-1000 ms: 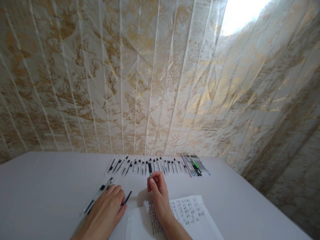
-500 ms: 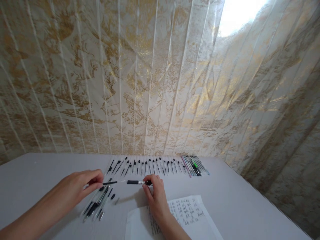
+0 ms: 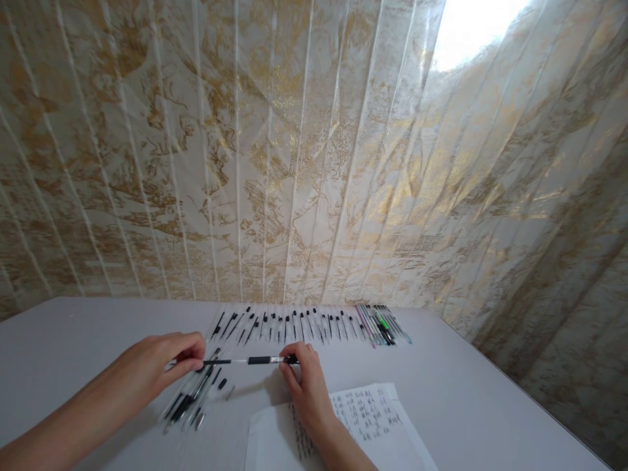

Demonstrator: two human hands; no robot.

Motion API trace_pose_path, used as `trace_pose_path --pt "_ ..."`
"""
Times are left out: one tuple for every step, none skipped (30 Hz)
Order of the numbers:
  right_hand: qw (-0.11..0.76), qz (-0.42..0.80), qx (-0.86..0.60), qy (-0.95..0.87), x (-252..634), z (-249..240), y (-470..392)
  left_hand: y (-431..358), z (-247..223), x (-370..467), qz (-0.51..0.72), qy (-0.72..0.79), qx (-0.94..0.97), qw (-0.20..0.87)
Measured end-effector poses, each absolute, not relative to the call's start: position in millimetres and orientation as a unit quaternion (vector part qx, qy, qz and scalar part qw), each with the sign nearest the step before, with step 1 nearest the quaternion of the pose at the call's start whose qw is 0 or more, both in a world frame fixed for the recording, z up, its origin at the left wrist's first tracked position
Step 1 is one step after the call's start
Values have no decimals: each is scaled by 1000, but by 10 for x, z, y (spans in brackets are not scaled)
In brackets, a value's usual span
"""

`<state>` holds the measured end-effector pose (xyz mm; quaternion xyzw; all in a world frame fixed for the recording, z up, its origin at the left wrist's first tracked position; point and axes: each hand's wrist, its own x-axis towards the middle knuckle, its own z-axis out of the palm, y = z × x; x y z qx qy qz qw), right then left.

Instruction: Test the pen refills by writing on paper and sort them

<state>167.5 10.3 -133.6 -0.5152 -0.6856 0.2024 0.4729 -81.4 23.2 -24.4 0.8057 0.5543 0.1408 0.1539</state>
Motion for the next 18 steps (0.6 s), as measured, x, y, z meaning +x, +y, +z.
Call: trace_pose_path --pt "476 207 -508 -688 1677 -1339 106 238 -238 -820 141 548 810 156" --pt "478 211 -500 -691 1679 -1342 108 243 -236 -824 141 541 814 158" --pt "478 214 -493 -694 1677 -1342 108 247 -239 -826 141 533 819 159" --pt "477 216 -488 -699 1671 -1341 105 248 -250 -822 142 527 823 157" --pt "473 216 -485 -703 1660 -1339 98 246 -267 -812 144 522 826 156" --pt "468 217 -482 -708 1645 -1336 88 242 -290 -795 149 518 828 154" --pt "462 222 -480 -712 1625 -1332 75 234 -316 -774 153 511 831 156" --pt "458 232 -478 -712 1602 -1329 62 225 -341 -749 166 503 833 157" --pt "459 250 -476 -708 1578 -1328 49 215 -364 -724 187 495 834 157" --pt "466 275 -472 -696 1555 -1328 40 207 -381 -705 217 488 831 152" --pt "477 309 -465 -679 1537 -1329 35 203 -394 -693 252 486 824 146" --pt "494 347 -453 -656 1525 -1331 37 204 -405 -691 288 491 811 138" --pt "515 387 -436 -629 1521 -1333 44 212 -416 -699 319 500 795 130" --pt "536 423 -416 -600 1525 -1334 58 227 -433 -717 340 509 781 121" --pt "556 452 -398 -573 1536 -1334 76 248 -458 -741 345 516 776 114" --pt "574 470 -383 -550 1551 -1333 95 273 -494 -766 338 517 779 108" --pt "591 479 -373 -531 1569 -1332 114 300 -540 -790 319 512 791 103" --pt "603 482 -368 -518 1587 -1331 131 324 -593 -809 294 502 808 98"
